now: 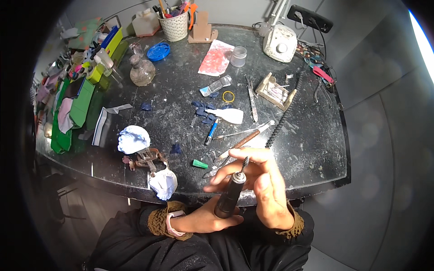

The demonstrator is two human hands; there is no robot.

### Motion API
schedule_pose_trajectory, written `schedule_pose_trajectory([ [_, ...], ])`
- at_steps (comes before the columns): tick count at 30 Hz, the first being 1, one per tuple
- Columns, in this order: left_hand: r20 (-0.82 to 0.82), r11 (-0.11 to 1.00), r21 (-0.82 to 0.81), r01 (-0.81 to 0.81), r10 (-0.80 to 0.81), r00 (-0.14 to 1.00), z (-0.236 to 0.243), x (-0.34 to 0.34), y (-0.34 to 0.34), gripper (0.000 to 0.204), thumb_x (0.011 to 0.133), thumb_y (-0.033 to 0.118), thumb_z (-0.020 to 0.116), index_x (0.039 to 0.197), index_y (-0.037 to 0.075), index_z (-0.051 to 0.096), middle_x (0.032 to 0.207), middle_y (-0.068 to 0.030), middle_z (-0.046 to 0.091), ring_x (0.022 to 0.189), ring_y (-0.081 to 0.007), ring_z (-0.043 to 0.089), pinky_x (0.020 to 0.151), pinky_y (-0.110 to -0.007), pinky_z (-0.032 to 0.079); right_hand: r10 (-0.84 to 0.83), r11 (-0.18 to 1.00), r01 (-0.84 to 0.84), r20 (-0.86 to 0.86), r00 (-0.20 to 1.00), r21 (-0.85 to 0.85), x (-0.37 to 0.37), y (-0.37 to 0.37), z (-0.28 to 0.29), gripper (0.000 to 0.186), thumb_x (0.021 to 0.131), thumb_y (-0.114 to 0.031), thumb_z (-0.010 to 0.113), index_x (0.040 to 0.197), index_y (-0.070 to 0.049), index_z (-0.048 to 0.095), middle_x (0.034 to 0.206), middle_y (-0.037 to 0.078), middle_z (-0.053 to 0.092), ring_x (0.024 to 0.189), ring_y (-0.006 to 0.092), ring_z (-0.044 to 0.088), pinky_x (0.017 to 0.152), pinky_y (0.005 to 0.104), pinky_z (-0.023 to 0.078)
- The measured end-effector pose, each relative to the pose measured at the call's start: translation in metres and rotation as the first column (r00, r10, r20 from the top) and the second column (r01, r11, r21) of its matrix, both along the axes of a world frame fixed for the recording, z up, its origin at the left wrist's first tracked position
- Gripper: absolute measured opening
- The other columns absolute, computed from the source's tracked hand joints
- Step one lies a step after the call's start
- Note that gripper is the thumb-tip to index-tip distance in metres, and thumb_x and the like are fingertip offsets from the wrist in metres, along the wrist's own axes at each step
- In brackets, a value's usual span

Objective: The person marks a blue dental model with a pen, uses a handheld rotary tool to shape a pink denture base, and fits the base onto the model.

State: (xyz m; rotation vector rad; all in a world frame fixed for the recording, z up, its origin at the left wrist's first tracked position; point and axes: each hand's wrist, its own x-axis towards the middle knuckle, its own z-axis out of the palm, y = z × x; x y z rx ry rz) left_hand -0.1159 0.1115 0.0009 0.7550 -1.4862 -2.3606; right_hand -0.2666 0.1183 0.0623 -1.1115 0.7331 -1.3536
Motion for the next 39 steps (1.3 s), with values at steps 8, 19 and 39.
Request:
schedule_pose_trajectory([
  [8,-0.027,0.99,0.003,0.143,-0.143,0.989,0.0,0.001,0.001,0.016,0.08,0.012,0.064,0.082,0.003,0.052,0.067,0.0007,0.046,0.063,-0.0082,0.044,0.056,-0.027,0.034,-0.375,0.925,0.363,-0.116,0.92,-0.113,0.018,-0.006,0.013,0.025,0.097,-0.029,0.037,0.092,-0.005,0.035,0.061,0.016,0.051,0.045,0.0273,0.056,0.043,0.0381,0.054],
  [19,-0.318,0.972,-0.23,-0.056,-0.02,0.948,0.0,0.007,-0.001,0.017,0.074,0.007,0.061,0.083,-0.005,0.054,0.067,-0.0146,0.058,0.063,-0.0254,0.058,0.058,-0.034,0.044,0.466,0.877,-0.401,0.272,0.842,-0.263,0.036,-0.021,-0.007,0.055,0.089,-0.054,0.048,0.059,-0.009,0.04,0.04,0.004,0.044,0.028,0.0143,0.043,0.029,0.0284,0.041],
  [39,0.291,0.396,-0.908,0.14,0.353,0.889,0.056,0.199,-0.094,0.023,0.076,0.012,0.07,0.096,0.002,0.067,0.108,-0.0131,0.06,0.102,-0.0266,0.056,0.084,-0.037,0.047,-0.19,0.978,0.172,0.17,0.967,0.115,0.015,-0.067,0.035,0.046,0.095,-0.034,0.035,0.124,0.001,0.028,0.116,0.019,0.041,0.033,0.0117,0.037,0.026,0.0233,0.034],
])
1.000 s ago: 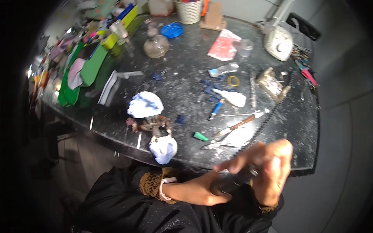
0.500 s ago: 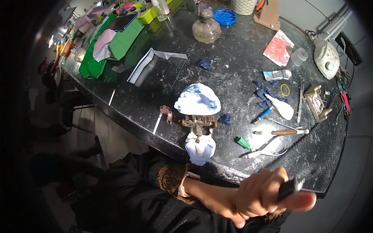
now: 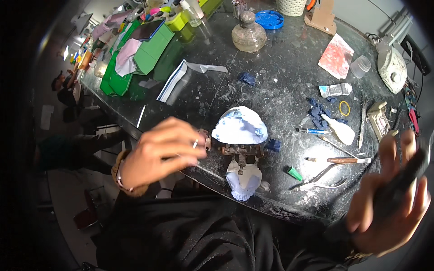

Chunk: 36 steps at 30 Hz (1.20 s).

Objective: The person marks a blue dental model with a pen, uses a handheld rotary tool to shape a pink denture base, and fits the base onto the model.

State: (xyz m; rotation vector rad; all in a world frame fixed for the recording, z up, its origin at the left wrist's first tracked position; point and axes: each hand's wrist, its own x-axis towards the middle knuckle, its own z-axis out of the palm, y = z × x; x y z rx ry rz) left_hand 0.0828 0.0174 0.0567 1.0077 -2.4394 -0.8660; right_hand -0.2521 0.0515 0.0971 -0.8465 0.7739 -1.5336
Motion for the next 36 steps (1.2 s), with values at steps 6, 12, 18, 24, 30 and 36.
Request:
schedule_pose_trajectory([
  [6,0.139,0.997,-0.042,-0.057,0.062,0.988,-0.027,-0.003,-0.008,0.029,0.073,0.016,0.07,0.098,0.004,0.066,0.111,-0.0111,0.057,0.103,-0.0266,0.054,0.086,-0.035,0.047,-0.274,0.915,0.404,-0.714,0.644,0.013,-0.039,-0.05,0.024,0.036,0.088,-0.017,0.054,0.118,0.003,0.051,0.085,0.009,0.061,0.042,0.0031,0.034,0.037,0.0176,0.027],
  [12,0.094,0.984,-0.167,-0.058,0.074,0.993,-0.038,0.003,-0.004,0.019,0.072,0.007,0.07,0.091,0.002,0.067,0.098,-0.0099,0.061,0.089,-0.025,0.059,0.073,-0.033,0.051,-0.339,0.701,0.551,-0.891,-0.301,-0.453,-0.16,-0.123,-0.037,0.037,0.073,-0.014,0.071,0.104,0.002,0.06,0.092,0.021,0.065,0.086,0.0325,0.065,0.077,0.0381,0.049],
  [18,-0.478,0.891,0.266,-0.367,0.453,0.753,-0.053,0.011,-0.004,0.027,0.073,-0.006,0.07,0.099,-0.005,0.061,0.097,-0.0108,0.06,0.084,-0.0169,0.059,0.07,-0.027,0.049,-0.456,0.705,0.38,-0.793,-0.404,-0.599,-0.184,-0.179,-0.091,0.043,0.072,-0.017,0.072,0.109,-0.001,0.06,0.101,0.02,0.063,0.093,0.0374,0.06,0.079,0.0427,0.049],
  [24,-0.865,0.899,0.431,-0.077,0.436,0.249,-0.036,-0.001,0.006,0.04,0.067,0.005,0.079,0.103,0.0,0.061,0.105,-0.0166,0.061,0.098,-0.0272,0.061,0.082,-0.038,0.051,-0.409,0.692,0.36,-0.751,-0.519,-0.626,-0.207,-0.209,-0.099,0.036,0.079,-0.032,0.067,0.089,0.003,0.063,0.08,0.023,0.064,0.077,0.0386,0.063,0.067,0.0455,0.049],
  [30,-0.968,0.969,0.205,0.141,0.179,0.175,-0.026,-0.016,0.009,0.038,0.061,0.006,0.083,0.094,0.005,0.065,0.1,-0.01,0.064,0.103,-0.0389,0.059,0.08,-0.044,0.055,-0.22,0.704,0.46,-0.782,-0.583,-0.541,-0.213,-0.22,-0.106,0.058,0.085,-0.054,0.053,0.082,0.004,0.061,0.081,0.027,0.062,0.079,0.0442,0.06,0.066,0.0504,0.047],
  [36,-0.986,0.991,0.05,0.128,0.029,0.162,-0.019,-0.024,0.012,0.037,0.059,0.002,0.083,0.09,0.004,0.064,0.098,-0.0139,0.063,0.1,-0.037,0.061,0.068,-0.038,0.059,-0.249,0.64,0.463,-0.736,-0.63,-0.613,-0.19,-0.205,-0.065,0.04,0.091,-0.045,0.048,0.112,-0.011,0.046,0.081,0.021,0.065,0.079,0.0411,0.062,0.065,0.05,0.047],
])
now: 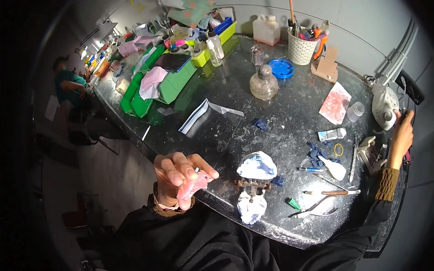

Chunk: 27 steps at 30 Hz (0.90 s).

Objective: The person marks a blue dental model with a pen, uses a handheld rotary tool to shape a pink denture base, and fits the base onto the model.

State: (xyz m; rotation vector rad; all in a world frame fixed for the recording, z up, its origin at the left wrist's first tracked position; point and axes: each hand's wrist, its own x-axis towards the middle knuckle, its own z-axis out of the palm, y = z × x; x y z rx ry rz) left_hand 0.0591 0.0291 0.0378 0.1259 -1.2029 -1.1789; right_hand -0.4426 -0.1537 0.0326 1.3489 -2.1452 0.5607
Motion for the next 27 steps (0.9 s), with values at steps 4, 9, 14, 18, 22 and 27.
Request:
schedule_pose_trajectory([
  [4,0.041,0.998,-0.059,0.002,0.001,0.999,0.011,-0.001,-0.006,0.035,0.059,-0.002,0.082,0.088,0.0,0.064,0.099,-0.019,0.061,0.093,-0.0323,0.063,0.059,-0.033,0.059,0.183,0.966,-0.177,0.017,0.983,-0.189,0.053,0.053,0.048,0.033,0.093,-0.03,0.052,0.117,-0.009,0.053,0.083,0.017,0.065,0.074,0.0314,0.064,0.064,0.0361,0.048],
  [9,0.236,0.857,-0.492,-0.156,0.304,0.923,0.021,-0.007,-0.032,0.034,0.059,-0.007,0.08,0.088,-0.002,0.063,0.092,-0.0178,0.059,0.077,-0.0229,0.063,0.056,-0.026,0.057,0.804,0.56,-0.735,0.468,0.368,-0.384,0.158,0.13,0.07,0.033,0.088,-0.027,0.062,0.081,0.004,0.053,0.055,0.004,0.051,0.05,0.0105,0.049,0.054,0.0224,0.04],
  [14,0.429,0.818,-0.574,0.03,0.269,0.862,0.044,-0.012,-0.037,0.039,0.056,-0.009,0.082,0.089,-0.001,0.062,0.09,-0.0128,0.059,0.079,-0.0219,0.064,0.066,-0.023,0.057,0.935,0.241,-0.971,0.267,0.232,0.0,0.233,0.174,0.074,0.066,0.051,-0.067,0.069,0.053,-0.011,0.034,0.043,-0.003,0.033,0.034,0.0108,0.033,0.037,0.025,0.026],
  [18,0.595,0.817,-0.525,0.239,0.151,0.789,0.049,-0.015,-0.039,0.039,0.057,-0.004,0.083,0.092,0.001,0.065,0.097,-0.0075,0.059,0.089,-0.02,0.062,0.068,-0.023,0.057,0.95,0.228,-0.974,0.218,0.225,0.012,0.249,0.177,0.055,0.07,0.052,-0.071,0.072,0.047,-0.014,0.031,0.04,-0.005,0.031,0.031,0.0097,0.033,0.034,0.0239,0.024],
  [22,0.497,0.76,-0.64,0.115,0.295,0.816,0.039,-0.026,-0.034,0.037,0.058,-0.001,0.083,0.091,0.005,0.067,0.099,-0.0055,0.06,0.087,-0.0185,0.062,0.068,-0.022,0.058,0.967,0.214,-0.977,0.145,0.209,-0.02,0.251,0.177,0.054,0.065,0.06,-0.066,0.071,0.048,-0.013,0.035,0.042,-0.004,0.032,0.032,0.0094,0.035,0.034,0.0228,0.024],
  [27,0.492,0.716,-0.695,0.069,0.403,0.772,0.037,-0.028,-0.034,0.03,0.059,0.002,0.082,0.084,0.009,0.067,0.091,0.0024,0.058,0.086,-0.014,0.059,0.065,-0.019,0.057,0.965,0.235,-0.972,0.119,0.234,0.007,0.252,0.18,0.054,0.06,0.072,-0.058,0.067,0.049,-0.012,0.037,0.043,-0.005,0.031,0.033,0.0085,0.033,0.035,0.0226,0.021],
])
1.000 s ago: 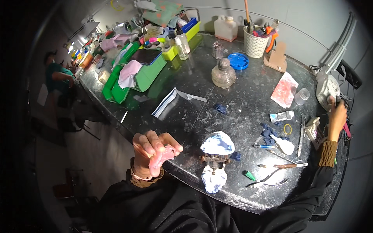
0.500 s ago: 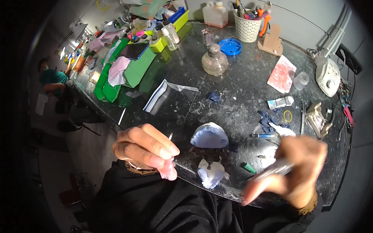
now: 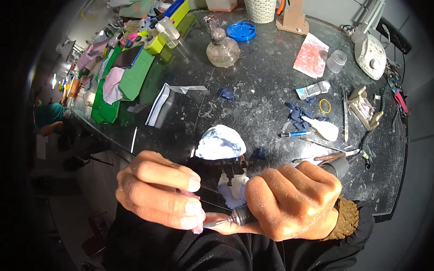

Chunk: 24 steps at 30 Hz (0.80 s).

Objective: The person marks a blue dental model with a pen, uses a handheld rotary tool to shape a pink denture base, and fits the base onto the model.

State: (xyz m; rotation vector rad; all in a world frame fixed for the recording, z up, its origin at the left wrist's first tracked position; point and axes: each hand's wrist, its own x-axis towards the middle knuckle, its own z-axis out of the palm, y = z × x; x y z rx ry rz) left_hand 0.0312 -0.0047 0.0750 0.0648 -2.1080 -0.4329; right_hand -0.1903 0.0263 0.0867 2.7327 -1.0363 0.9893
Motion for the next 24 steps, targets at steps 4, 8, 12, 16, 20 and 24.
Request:
schedule_pose_trajectory([
  [4,-0.044,0.993,-0.049,-0.107,0.105,0.994,-0.002,-0.004,0.008,0.027,0.06,0.001,0.081,0.081,0.013,0.068,0.09,0.0052,0.059,0.083,-0.0113,0.059,0.064,-0.017,0.056,0.022,0.999,-0.022,-0.025,0.999,0.025,0.001,0.0,-0.002,0.06,0.073,-0.057,0.067,0.049,-0.011,0.037,0.043,-0.004,0.031,0.033,0.0086,0.034,0.035,0.0225,0.022],
  [8,-0.071,0.976,-0.102,-0.191,0.185,0.98,-0.001,-0.005,0.01,0.025,0.06,-0.001,0.078,0.077,0.015,0.069,0.086,0.0083,0.061,0.079,-0.0093,0.059,0.063,-0.016,0.055,0.054,0.998,-0.054,-0.009,0.998,0.02,0.002,-0.002,-0.004,0.059,0.074,-0.057,0.065,0.049,-0.011,0.038,0.044,-0.004,0.033,0.033,0.0089,0.034,0.034,0.0226,0.022],
  [12,0.02,0.975,-0.138,-0.176,0.18,0.983,0.005,0.0,0.008,0.027,0.059,-0.005,0.076,0.076,0.015,0.07,0.086,0.0086,0.061,0.078,-0.0095,0.059,0.064,-0.017,0.057,0.066,0.998,-0.065,-0.032,0.997,0.021,0.004,-0.004,-0.005,0.058,0.075,-0.056,0.064,0.049,-0.01,0.04,0.044,-0.003,0.036,0.033,0.0096,0.036,0.034,0.0227,0.024],
  [16,-0.007,0.979,-0.09,-0.186,0.186,0.983,0.002,0.002,0.01,0.028,0.06,-0.007,0.075,0.079,0.014,0.07,0.088,0.0079,0.061,0.08,-0.0097,0.058,0.066,-0.018,0.057,0.06,0.998,-0.06,-0.023,0.998,0.007,0.005,-0.005,-0.009,0.058,0.075,-0.056,0.064,0.049,-0.009,0.042,0.044,-0.002,0.039,0.033,0.01,0.039,0.034,0.0228,0.025],
  [20,0.078,0.979,-0.124,-0.159,0.17,0.982,0.004,0.008,0.01,0.03,0.063,-0.008,0.074,0.084,0.013,0.069,0.095,0.0079,0.06,0.085,-0.0095,0.057,0.067,-0.018,0.058,0.087,0.996,-0.087,-0.043,0.995,0.0,0.005,-0.006,-0.01,0.057,0.074,-0.056,0.064,0.05,-0.009,0.044,0.045,-0.002,0.04,0.034,0.0106,0.041,0.034,0.0223,0.026],
  [24,0.098,0.977,-0.144,-0.157,0.172,0.98,0.001,0.009,0.008,0.029,0.065,-0.007,0.074,0.086,0.013,0.069,0.098,0.0084,0.059,0.086,-0.009,0.057,0.068,-0.018,0.058,0.081,0.997,-0.081,-0.043,0.996,0.005,0.005,-0.007,-0.011,0.056,0.074,-0.056,0.065,0.05,-0.009,0.045,0.045,-0.001,0.041,0.034,0.0106,0.042,0.034,0.022,0.027],
])
